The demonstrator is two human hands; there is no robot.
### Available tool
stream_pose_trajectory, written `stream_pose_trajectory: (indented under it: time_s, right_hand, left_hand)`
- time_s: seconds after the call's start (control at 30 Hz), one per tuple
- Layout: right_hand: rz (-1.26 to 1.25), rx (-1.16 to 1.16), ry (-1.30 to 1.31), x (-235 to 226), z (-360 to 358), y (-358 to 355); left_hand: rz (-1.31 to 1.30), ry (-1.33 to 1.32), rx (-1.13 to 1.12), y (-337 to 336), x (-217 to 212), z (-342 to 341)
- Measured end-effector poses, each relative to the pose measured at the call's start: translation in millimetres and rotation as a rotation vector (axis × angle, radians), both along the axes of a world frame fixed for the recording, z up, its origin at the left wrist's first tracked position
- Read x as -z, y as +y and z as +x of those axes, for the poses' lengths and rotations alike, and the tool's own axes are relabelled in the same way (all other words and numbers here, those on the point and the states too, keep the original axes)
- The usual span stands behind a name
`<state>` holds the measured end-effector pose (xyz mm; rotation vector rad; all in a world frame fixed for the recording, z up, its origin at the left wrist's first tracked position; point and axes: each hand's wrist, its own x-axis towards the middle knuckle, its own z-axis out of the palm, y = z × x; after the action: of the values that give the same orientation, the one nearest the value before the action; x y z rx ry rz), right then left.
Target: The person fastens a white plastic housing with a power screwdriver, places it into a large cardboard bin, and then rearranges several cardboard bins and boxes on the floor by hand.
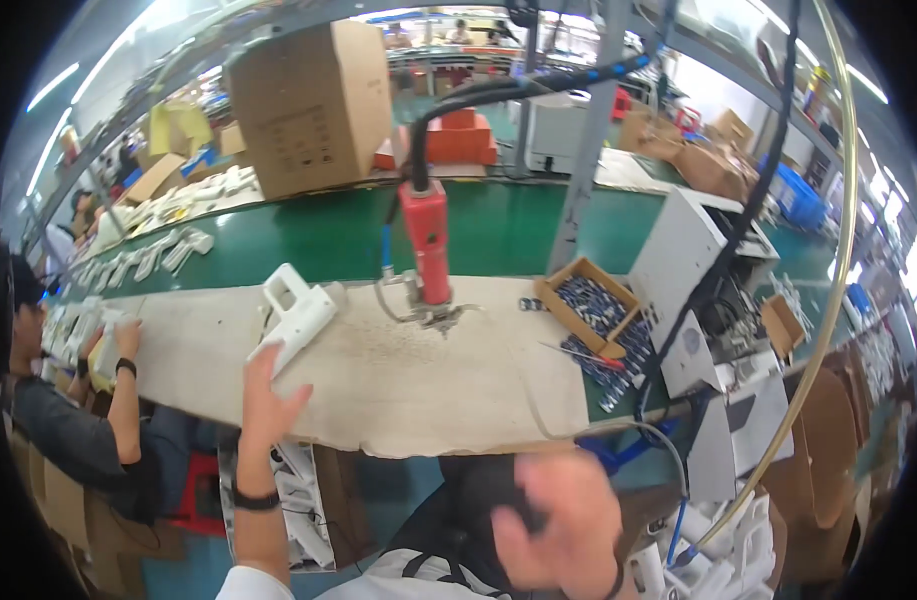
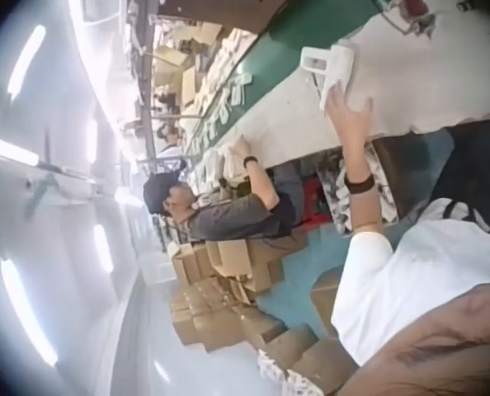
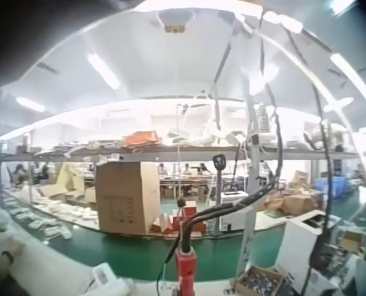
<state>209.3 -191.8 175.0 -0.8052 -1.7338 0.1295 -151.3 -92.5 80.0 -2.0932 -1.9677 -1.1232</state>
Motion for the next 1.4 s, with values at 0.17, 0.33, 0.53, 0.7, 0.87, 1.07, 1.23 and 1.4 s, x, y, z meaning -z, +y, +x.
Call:
stream_pose_trajectory:
  time_s: [0.17,0.33,0.53,0.7,0.87,1.07,1.23,1.4]
  right_hand:
    - [-0.072,0.287,0.214,-24,-70,155]
    - [-0.527,-0.009,0.341,-6,-63,216]
    - [-0.406,-0.109,0.564,2,-54,183]
    - [-0.481,-0.056,0.707,-27,-55,146]
    - [-0.401,-0.009,0.629,-31,-46,139]
    - [-0.267,-0.036,0.64,-14,-46,167]
    - [-0.283,-0.057,0.641,-7,-57,183]
    - [-0.316,-0.061,0.663,0,-68,193]
  left_hand:
    - [-0.203,0.455,-0.534,50,53,-85]
    - [-0.506,0.151,-0.103,20,46,20]
    - [-0.17,0.401,0.258,31,15,87]
    - [-0.307,0.643,0.533,106,20,102]
    - [-0.414,0.471,0.54,103,32,161]
    - [-0.49,0.375,0.52,93,19,184]
    - [-0.515,0.246,0.453,87,8,184]
    - [-0.505,0.388,0.506,92,24,177]
